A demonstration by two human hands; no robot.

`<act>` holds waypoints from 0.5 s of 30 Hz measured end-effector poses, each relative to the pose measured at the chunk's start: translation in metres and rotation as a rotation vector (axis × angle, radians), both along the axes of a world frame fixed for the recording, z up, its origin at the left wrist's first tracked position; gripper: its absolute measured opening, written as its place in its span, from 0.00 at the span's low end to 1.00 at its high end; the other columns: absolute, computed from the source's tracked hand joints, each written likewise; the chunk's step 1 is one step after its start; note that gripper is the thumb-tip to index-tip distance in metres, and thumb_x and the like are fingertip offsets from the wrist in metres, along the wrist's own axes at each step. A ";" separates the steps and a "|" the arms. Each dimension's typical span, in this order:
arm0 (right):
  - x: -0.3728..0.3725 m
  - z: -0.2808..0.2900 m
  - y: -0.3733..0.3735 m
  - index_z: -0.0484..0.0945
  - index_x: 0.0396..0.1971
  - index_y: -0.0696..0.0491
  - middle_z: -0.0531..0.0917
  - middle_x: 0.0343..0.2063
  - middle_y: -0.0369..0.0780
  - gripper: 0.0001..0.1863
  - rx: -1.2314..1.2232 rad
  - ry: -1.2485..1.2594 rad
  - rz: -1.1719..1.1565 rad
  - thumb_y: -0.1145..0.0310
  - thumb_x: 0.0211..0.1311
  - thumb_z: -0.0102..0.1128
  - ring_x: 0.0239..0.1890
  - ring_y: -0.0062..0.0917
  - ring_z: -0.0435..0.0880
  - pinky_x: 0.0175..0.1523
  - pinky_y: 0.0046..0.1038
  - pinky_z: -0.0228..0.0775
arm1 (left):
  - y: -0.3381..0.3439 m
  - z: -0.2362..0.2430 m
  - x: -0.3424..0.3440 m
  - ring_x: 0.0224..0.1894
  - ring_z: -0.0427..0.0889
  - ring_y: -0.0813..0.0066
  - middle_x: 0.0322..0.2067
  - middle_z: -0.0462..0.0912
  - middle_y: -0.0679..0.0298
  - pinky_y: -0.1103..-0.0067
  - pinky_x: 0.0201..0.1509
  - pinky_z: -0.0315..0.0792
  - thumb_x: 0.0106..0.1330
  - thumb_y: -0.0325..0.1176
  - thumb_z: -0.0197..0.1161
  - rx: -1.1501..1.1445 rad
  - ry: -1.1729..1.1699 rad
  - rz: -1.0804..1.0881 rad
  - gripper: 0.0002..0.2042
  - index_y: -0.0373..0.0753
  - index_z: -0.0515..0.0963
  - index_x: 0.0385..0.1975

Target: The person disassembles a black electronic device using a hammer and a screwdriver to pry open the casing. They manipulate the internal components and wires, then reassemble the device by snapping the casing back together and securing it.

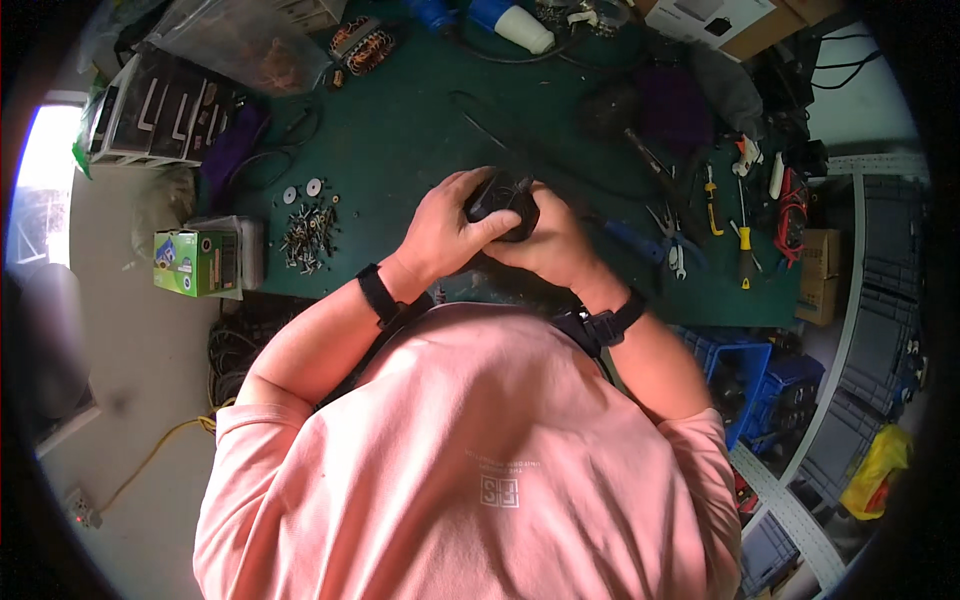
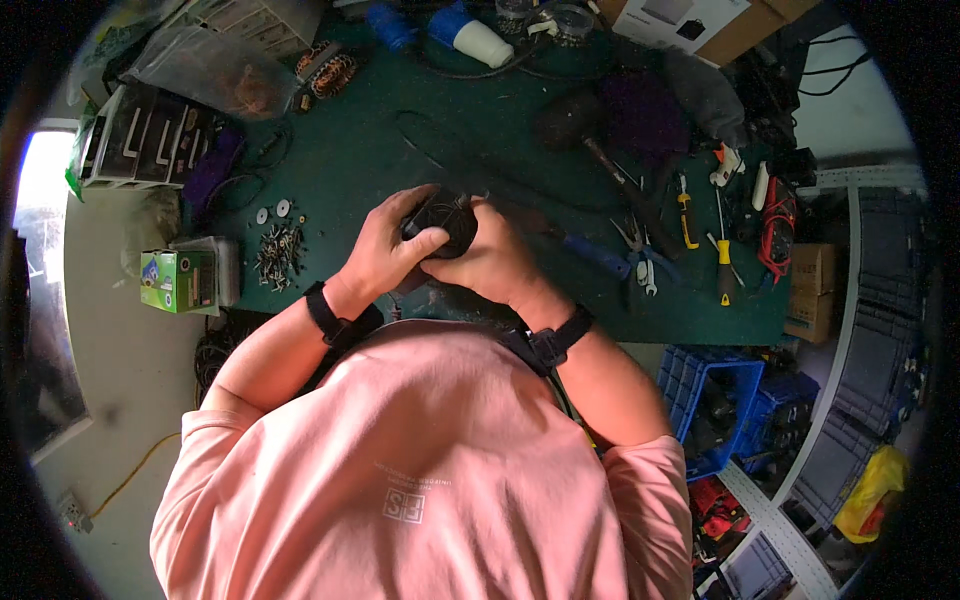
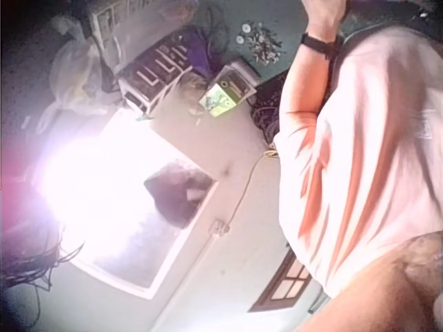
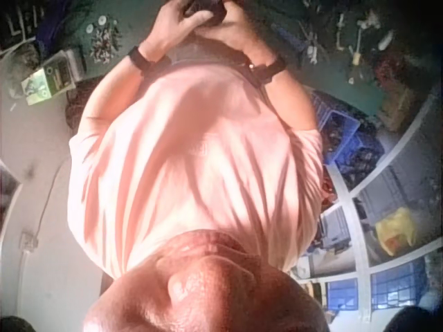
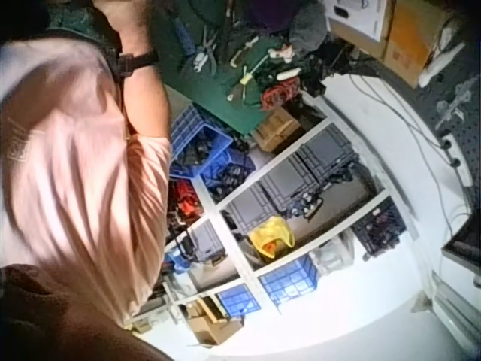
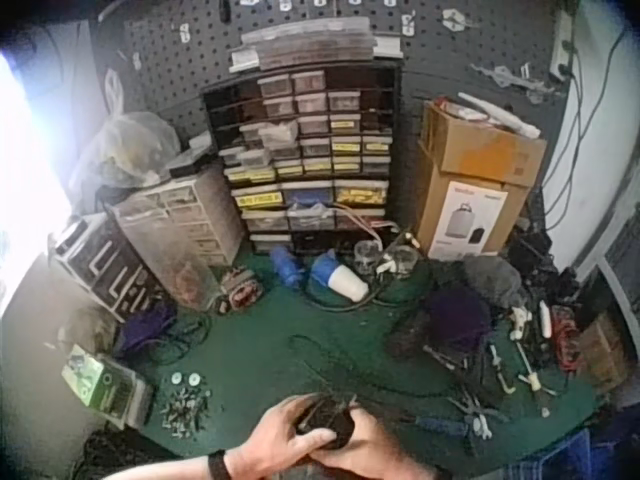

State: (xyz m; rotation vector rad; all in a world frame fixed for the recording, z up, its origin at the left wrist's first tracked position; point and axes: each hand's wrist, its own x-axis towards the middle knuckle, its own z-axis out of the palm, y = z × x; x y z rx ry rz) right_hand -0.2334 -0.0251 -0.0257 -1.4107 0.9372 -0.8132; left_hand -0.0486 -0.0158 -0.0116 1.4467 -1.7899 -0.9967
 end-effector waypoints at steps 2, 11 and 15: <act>0.001 0.010 -0.001 0.78 0.44 0.58 0.85 0.38 0.44 0.29 -0.001 0.022 -0.023 0.62 0.41 0.80 0.41 0.28 0.85 0.48 0.31 0.77 | -0.005 0.000 -0.002 0.52 0.81 0.45 0.48 0.81 0.40 0.64 0.58 0.73 0.58 0.59 0.64 0.005 -0.031 0.004 0.38 0.25 0.76 0.54; 0.003 0.007 -0.004 0.78 0.44 0.59 0.85 0.36 0.50 0.33 -0.097 0.264 -0.063 0.58 0.37 0.80 0.41 0.43 0.86 0.46 0.36 0.79 | -0.024 0.009 0.003 0.47 0.83 0.61 0.44 0.84 0.45 0.71 0.55 0.74 0.65 0.43 0.54 0.201 0.049 -0.048 0.26 0.23 0.77 0.51; 0.004 0.008 -0.002 0.77 0.47 0.59 0.85 0.35 0.51 0.36 -0.167 0.299 -0.076 0.57 0.36 0.80 0.40 0.45 0.86 0.44 0.38 0.80 | -0.026 0.004 0.009 0.48 0.82 0.64 0.44 0.84 0.48 0.73 0.56 0.73 0.64 0.41 0.53 0.221 0.141 -0.085 0.25 0.23 0.76 0.52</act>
